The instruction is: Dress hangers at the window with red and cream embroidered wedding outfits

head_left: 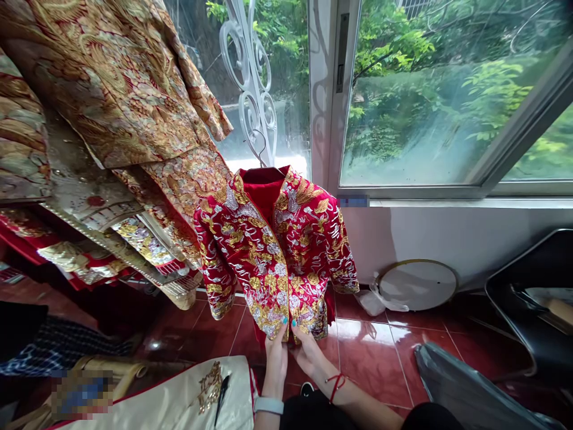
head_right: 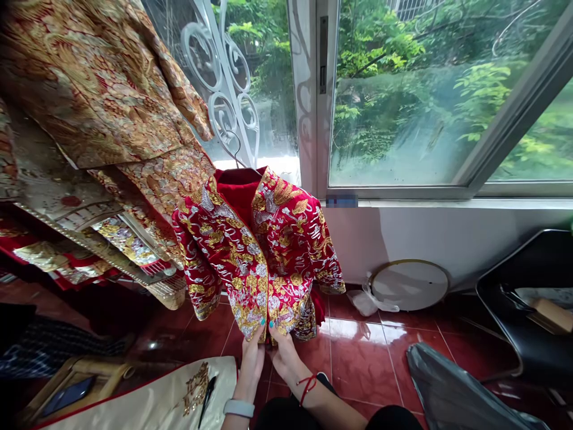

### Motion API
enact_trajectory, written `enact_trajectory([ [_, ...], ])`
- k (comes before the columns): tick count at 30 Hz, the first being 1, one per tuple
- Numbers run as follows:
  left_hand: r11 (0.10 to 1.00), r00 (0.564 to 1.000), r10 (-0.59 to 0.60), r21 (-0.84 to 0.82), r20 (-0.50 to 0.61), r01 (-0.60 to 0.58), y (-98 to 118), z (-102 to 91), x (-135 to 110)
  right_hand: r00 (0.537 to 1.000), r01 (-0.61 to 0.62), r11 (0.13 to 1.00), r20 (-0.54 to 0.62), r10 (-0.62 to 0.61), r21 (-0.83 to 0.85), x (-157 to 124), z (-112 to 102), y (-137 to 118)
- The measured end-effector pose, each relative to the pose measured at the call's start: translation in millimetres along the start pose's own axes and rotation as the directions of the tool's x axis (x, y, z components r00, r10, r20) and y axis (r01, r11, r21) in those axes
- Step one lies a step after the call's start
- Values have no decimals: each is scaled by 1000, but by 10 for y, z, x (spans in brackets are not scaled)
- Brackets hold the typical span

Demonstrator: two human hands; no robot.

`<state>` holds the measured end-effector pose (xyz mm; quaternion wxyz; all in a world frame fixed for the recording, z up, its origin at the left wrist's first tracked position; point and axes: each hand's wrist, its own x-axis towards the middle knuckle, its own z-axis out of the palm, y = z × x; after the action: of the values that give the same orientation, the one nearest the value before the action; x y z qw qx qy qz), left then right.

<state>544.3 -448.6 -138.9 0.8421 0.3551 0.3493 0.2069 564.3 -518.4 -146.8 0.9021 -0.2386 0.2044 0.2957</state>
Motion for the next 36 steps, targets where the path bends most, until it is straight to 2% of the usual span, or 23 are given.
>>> enact_trajectory([
  [8,1000,1000,-16,-2,-6,16,33,18,18,1000,11,1000,23,-11,-2,28,-15,18],
  [15,1000,1000,-2,25,3,1,-8,-64,78,1000,-5,1000,6,5,20,65,3,38],
  [21,993,997,73,88,8,-73,-18,-123,94,1000,13,1000,-18,-13,20,47,44,69],
  [29,955,985,170,254,-32,-157,26,-108,42,998,31,1000,-47,-31,4,98,55,32],
  [36,932,981,192,318,-30,-173,-11,-121,40,996,51,998,-68,-53,-28,132,24,34],
])
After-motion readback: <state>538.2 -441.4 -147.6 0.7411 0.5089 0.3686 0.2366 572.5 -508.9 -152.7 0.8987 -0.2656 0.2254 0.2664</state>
